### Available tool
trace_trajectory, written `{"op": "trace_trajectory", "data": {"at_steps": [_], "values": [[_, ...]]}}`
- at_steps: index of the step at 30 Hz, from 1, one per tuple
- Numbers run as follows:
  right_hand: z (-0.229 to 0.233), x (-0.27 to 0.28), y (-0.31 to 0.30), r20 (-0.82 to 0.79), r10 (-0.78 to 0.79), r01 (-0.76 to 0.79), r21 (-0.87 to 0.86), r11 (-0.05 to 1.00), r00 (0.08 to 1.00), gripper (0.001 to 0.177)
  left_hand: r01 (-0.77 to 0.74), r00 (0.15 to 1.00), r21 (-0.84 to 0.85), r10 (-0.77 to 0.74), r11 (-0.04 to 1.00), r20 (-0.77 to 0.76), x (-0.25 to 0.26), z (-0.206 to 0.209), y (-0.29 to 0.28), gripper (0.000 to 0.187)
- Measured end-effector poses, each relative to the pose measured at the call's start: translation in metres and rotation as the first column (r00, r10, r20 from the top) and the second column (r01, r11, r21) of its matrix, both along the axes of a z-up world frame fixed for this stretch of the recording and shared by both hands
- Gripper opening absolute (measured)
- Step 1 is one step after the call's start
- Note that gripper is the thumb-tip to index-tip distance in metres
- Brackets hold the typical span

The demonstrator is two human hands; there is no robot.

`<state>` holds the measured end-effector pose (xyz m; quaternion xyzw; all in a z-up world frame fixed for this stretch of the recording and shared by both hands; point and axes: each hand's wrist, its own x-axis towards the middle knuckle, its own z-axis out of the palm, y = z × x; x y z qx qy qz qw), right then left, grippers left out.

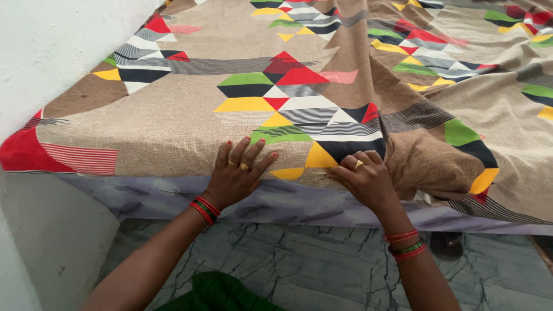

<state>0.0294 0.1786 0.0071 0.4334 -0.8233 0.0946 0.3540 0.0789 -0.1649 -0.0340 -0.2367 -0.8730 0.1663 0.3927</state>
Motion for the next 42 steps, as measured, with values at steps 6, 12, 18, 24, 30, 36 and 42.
{"op": "trace_trajectory", "data": {"at_steps": [6,12,18,24,30,36,42], "values": [[-0.030,0.003,0.012,-0.104,0.230,-0.239,-0.092,0.967,0.968,0.012,0.024,0.997,0.003,-0.024,1.000,0.074,0.005,0.009,0.000,0.068],[-0.051,-0.003,-0.001,-0.013,0.136,-0.136,-0.193,0.972,0.991,0.011,0.027,0.983,0.050,-0.036,0.998,0.180,0.014,0.024,0.004,0.069],[-0.054,-0.005,0.004,-0.008,0.141,-0.139,-0.197,0.970,0.990,0.012,0.303,0.936,0.047,-0.307,0.952,0.171,0.027,0.029,-0.026,0.056],[-0.060,-0.009,0.006,-0.023,0.088,-0.091,-0.152,0.984,0.996,0.011,0.082,0.994,-0.160,-0.071,0.984,0.078,0.029,0.032,-0.052,0.033],[-0.040,0.005,-0.002,-0.036,0.103,-0.107,-0.140,0.984,0.994,0.035,0.146,0.958,0.003,-0.142,0.989,0.247,0.034,0.041,-0.041,0.021],[-0.002,0.031,-0.047,-0.168,0.158,-0.180,-0.126,0.976,0.973,0.056,0.205,0.904,0.154,-0.248,0.966,0.348,0.040,0.044,-0.044,0.021],[-0.029,0.025,-0.069,-0.179,0.178,-0.175,0.034,0.984,0.968,0.028,0.208,0.876,0.115,-0.238,0.971,0.420,0.047,0.043,-0.050,0.021]]}}
